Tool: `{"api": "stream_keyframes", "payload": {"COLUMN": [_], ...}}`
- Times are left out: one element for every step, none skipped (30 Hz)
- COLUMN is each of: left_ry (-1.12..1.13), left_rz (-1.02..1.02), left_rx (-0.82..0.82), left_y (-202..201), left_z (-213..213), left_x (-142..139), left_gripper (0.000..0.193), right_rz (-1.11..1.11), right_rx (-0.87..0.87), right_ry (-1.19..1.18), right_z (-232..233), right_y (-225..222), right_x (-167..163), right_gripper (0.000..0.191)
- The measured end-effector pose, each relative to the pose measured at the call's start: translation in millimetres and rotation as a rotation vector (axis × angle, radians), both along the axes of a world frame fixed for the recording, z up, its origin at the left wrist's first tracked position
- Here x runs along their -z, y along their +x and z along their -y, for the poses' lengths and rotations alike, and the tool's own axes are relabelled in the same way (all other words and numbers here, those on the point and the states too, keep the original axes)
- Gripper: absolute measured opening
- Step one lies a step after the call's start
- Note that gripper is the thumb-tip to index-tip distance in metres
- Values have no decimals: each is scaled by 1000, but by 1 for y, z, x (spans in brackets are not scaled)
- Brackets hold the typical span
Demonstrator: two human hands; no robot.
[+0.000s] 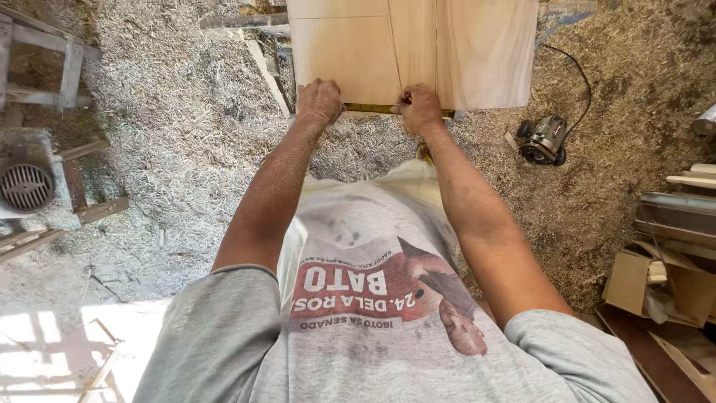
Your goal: The person measures a large wooden board resting on sawhorses using a tape measure and marks measurement lines on it with a pencil. They reposition the tape measure along different parts of the board, draw straight and curved guide lines, and press the board flat with their hands between measurements.
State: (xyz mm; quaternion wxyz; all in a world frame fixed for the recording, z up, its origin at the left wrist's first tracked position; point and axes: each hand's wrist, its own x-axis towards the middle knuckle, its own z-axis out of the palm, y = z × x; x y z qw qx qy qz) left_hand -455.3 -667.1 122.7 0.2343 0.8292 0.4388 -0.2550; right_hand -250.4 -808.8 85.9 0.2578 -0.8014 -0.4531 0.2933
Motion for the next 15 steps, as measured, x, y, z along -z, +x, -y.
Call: {"api": "stream_keyframes", "payload": {"left_ry": [12,27,36,52,52,59,74,93,108,114,121,144,177,179,177], "left_rz": [8,33,56,73,37,8,-15,42,101,155,115,84,55,50,45], "left_rx": [-5,-34,-68,-100,-78,-53,-25,-104,-185,-267,-196,-127,-59,-59,-60], "left_y": [-6,-12,-17,-22,-27,-29,-29,-30,-30,-30,-30,-30,-30,-30,-30], "left_z": [-1,-1,1,2,8,12,13,14,17,19,21,22,20,19,19], "left_x": [0,1,4,6,10,13,17,19,22,24,24,23,22,20,18], "left_gripper": [38,42,46,49,49,49,50,45,41,37,35,33,32,28,25], "right_rz": [-92,-186,-103,-25,49,82,120,158,180,197,208,154,104,47,54], "right_rx": [6,8,-53,-112,-167,-205,-241,-274,-261,-251,-239,-214,-190,-165,-158], "right_ry": [-19,-49,-36,-15,6,54,108,161,175,181,183,135,97,55,46], "right_z": [-1,0,3,3,5,7,7,7,5,3,3,1,-4,-7,-9], "right_y": [3,5,7,9,9,10,10,10,10,9,7,6,5,2,0], "right_x": [1,3,5,6,8,10,10,10,9,8,7,6,4,2,-1], "right_gripper": [15,9,11,13,16,17,18,19,20,20,21,18,15,13,14]}}
